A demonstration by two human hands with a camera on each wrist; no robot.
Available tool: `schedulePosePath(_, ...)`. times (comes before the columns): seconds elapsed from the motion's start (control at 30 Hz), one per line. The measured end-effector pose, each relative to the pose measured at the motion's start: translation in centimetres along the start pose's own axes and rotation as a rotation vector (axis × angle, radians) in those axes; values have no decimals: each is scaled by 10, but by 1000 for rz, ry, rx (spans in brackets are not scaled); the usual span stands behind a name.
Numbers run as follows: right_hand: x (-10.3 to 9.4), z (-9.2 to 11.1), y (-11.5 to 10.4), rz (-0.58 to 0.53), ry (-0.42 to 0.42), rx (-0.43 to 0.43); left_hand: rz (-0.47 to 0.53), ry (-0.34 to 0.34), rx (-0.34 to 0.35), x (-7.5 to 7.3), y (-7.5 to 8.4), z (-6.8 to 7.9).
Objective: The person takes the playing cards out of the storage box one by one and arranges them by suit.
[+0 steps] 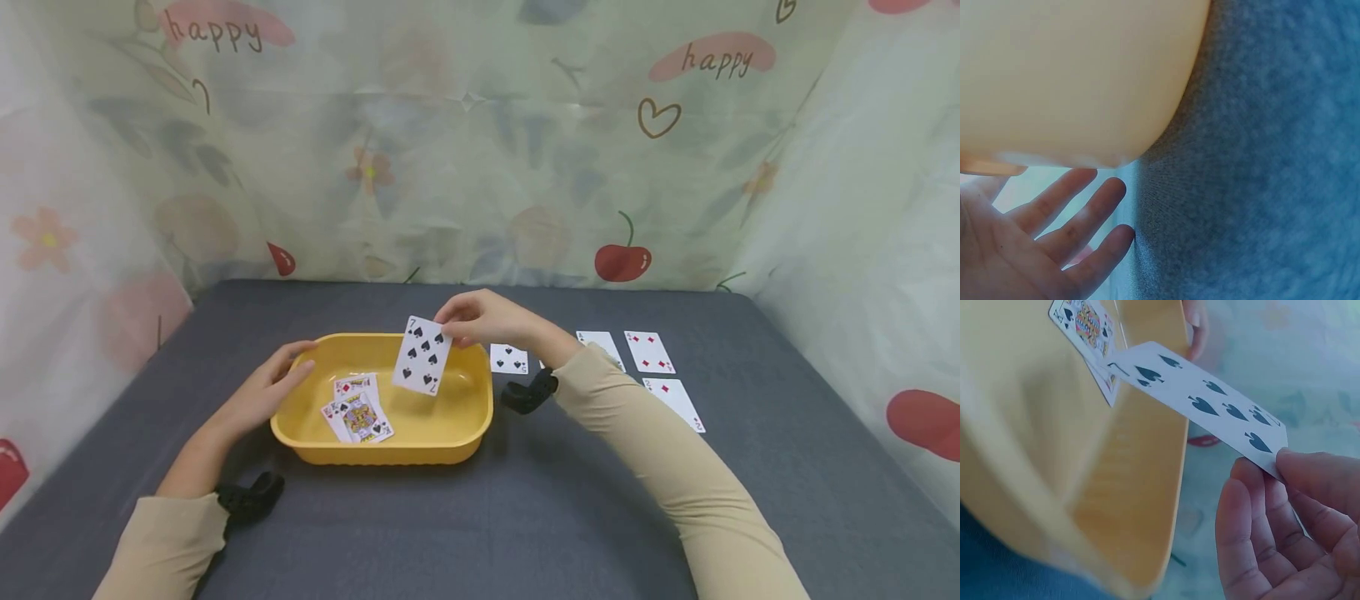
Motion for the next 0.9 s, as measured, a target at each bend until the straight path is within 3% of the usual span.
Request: schedulePosePath(0.9,-39,61,45,-94,226,-45,-9,7,6,0,0,0)
Point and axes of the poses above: each hand's wrist, its own z-axis away from the middle knuckle, its own x-axis out of the palm, y = z × x, the point moved 2 cm from there along -z, towards the middle knuckle, and after that the axes turned 14 degrees about -y, right-handed, at the moved point
